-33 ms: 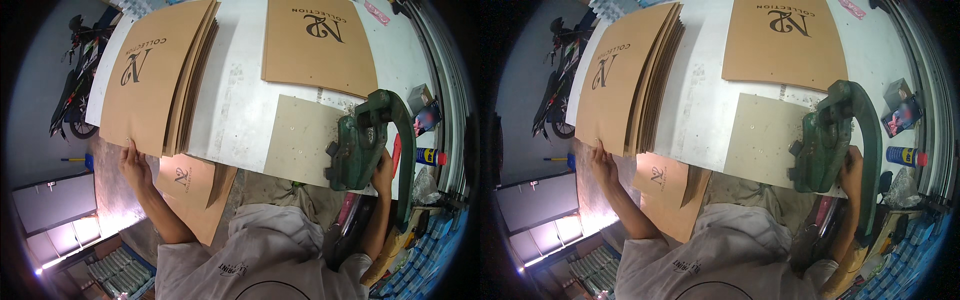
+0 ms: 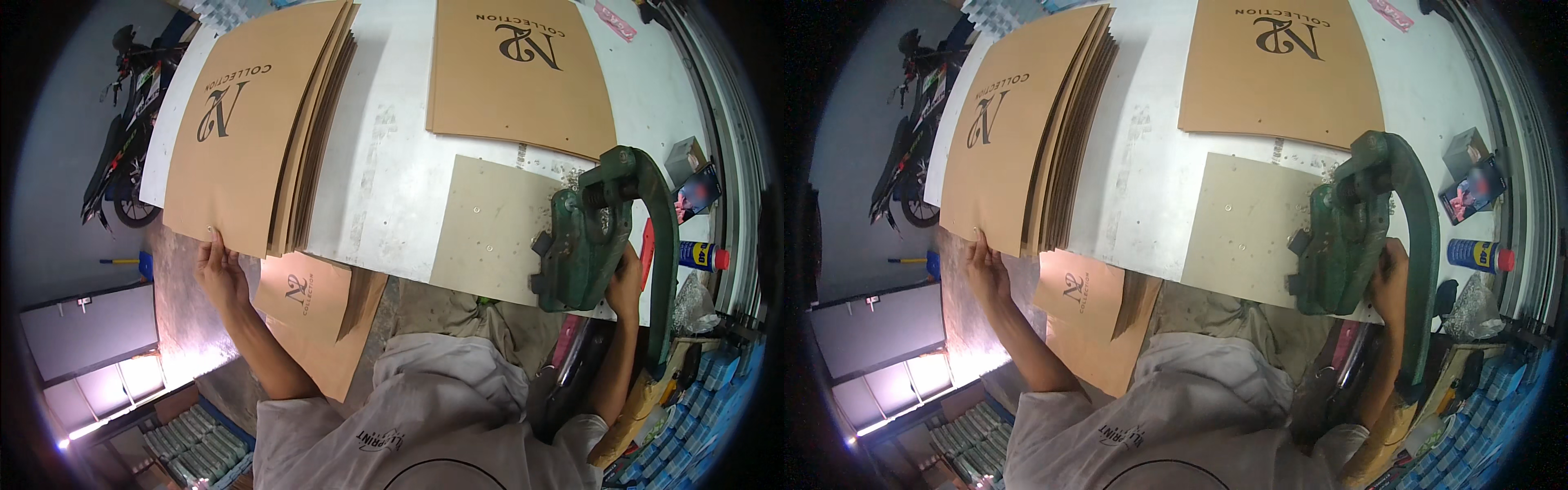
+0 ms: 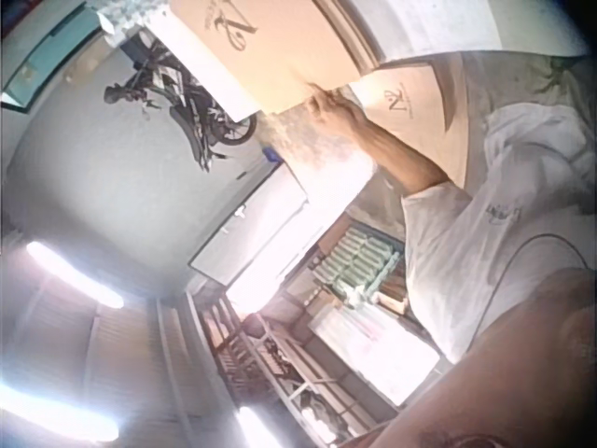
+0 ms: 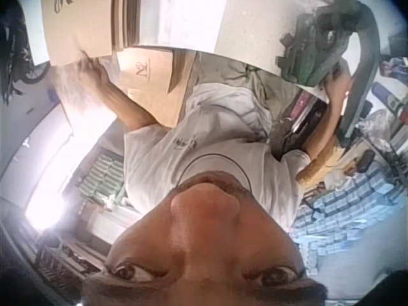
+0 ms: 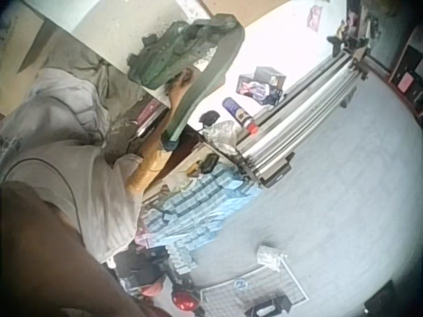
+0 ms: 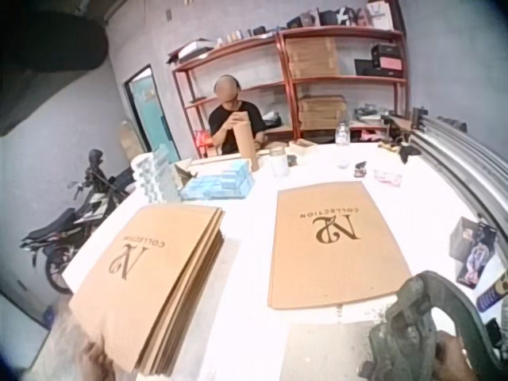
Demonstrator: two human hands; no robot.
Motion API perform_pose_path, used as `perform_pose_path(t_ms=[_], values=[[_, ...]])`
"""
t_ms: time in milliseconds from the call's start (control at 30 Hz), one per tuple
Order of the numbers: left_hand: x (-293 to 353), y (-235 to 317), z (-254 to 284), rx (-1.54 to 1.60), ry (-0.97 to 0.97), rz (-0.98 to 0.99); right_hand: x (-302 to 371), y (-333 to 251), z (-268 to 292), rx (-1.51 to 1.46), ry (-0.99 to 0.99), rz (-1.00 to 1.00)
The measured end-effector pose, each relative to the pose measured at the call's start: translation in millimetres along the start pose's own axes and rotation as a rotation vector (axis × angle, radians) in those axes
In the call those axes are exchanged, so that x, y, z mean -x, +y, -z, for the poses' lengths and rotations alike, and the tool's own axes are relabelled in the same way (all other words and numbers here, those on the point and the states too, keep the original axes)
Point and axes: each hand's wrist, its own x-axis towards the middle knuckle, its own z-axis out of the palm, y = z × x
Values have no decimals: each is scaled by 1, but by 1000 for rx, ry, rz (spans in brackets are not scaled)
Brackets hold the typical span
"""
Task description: The person uses a green manual hole punch to punch holes in a stack of brown cardboard sheets. They repeatedly pick up a sheet, align it under the punch, press the handle to create holes, and place the punched sheet aside. The process is repeated for multiple sheets.
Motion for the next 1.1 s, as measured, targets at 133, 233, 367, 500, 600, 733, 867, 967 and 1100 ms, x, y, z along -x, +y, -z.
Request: perform_pose_path(t_ms=[133,233,367,500,600,733,867,967,1100], values=[[1,4,-7,-71,23,64,-6,19,-1,9,19,79],[2,6,-11,-130,-1,81,-6,34,-6,-94,80,114],[14,12,-27,-276,58,56,-3,24,-9,-46,132,57],[8,16,-25,-682,393,-490,2,-17,-6,-31,109,134],[12,39,-101,-807,62,-736,-1,38,-8,-92,121,129],[-27,21,-202,-1492,-435,-841,6,48,-23,-113,170,135],[-70,14,-214,-1748,-568,-605,1,47,-26,-99,188,16],[-96,8,-195,-1587,-657,-449,-1,40,-27,-40,220,54],[-107,8,-188,-1491,-722,-394,0,50,-28,-46,257,112]])
